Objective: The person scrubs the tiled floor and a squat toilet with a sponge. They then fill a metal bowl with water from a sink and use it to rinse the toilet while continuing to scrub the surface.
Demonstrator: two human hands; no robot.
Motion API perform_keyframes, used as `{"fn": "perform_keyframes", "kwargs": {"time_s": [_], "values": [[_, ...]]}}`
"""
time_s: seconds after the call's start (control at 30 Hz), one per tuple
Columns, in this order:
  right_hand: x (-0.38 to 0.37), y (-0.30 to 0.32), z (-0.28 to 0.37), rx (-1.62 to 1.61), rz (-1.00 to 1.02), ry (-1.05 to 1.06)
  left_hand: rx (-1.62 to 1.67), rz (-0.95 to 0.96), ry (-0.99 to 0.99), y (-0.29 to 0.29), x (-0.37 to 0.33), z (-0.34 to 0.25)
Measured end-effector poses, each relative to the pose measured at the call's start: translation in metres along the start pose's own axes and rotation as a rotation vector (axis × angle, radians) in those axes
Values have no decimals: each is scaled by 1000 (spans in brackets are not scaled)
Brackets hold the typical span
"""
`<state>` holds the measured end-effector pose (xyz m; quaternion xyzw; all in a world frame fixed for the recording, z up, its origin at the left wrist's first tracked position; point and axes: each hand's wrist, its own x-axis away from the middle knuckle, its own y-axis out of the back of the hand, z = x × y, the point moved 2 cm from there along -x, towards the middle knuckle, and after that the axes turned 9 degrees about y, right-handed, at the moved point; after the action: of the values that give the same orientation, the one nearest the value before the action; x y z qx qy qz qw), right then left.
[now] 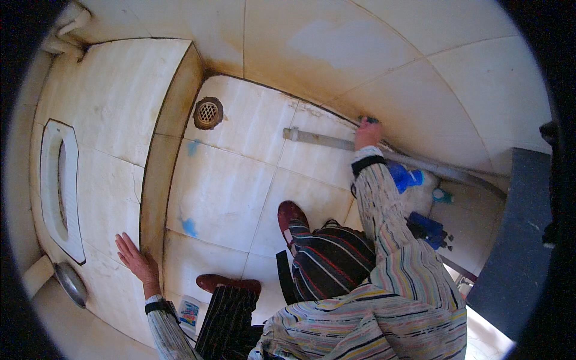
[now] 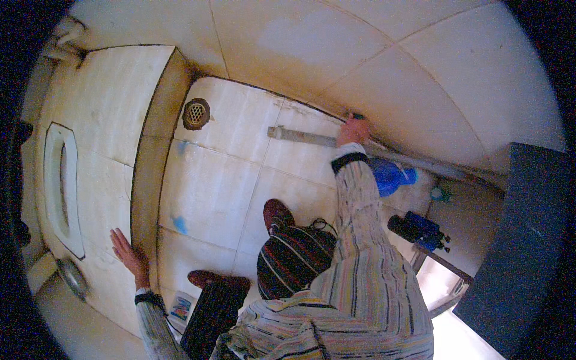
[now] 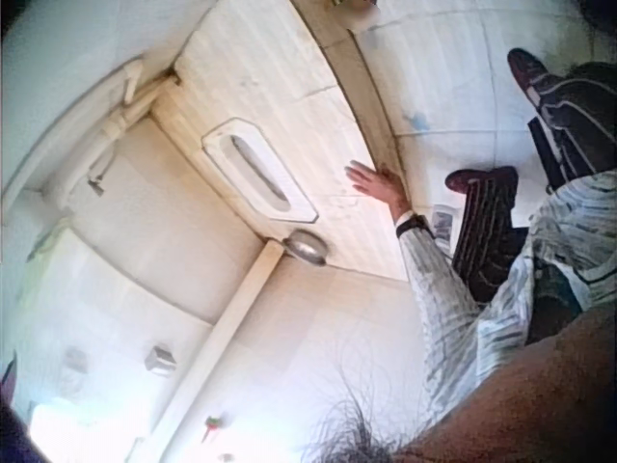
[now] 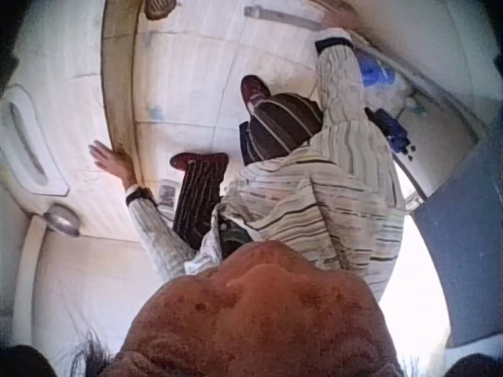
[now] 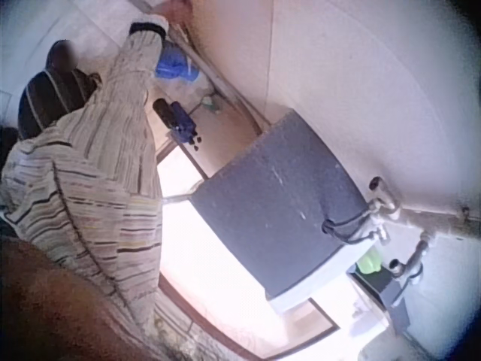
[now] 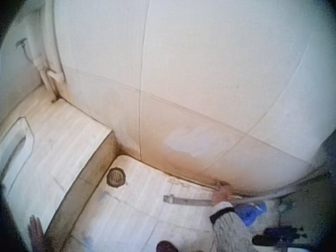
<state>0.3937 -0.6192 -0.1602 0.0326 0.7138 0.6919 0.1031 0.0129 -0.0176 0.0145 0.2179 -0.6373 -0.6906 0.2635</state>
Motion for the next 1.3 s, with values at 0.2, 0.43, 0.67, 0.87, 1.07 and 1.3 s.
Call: {"fn": "perform_keyframes", "kwargs": {"time_s": [0.2,0.43,0.67,0.87,1.07,1.3], "values": [[-11,-35,195,-2384,45,-863,-11,5,3,3,0,0],[7,17,77,-759,-109,68,18,-8,-40,4,1,4],[2,91,-30,-212,85,-103,-15,0,-18,-3,2,8],[-16,96,148,-1821,-23,-491,-25,7,-22,2,2,7],[-11,85,92,-1585,131,-254,-12,7,-18,3,2,7],[-4,78,19,6,207,-112,6,8,-30,2,3,4]]}}
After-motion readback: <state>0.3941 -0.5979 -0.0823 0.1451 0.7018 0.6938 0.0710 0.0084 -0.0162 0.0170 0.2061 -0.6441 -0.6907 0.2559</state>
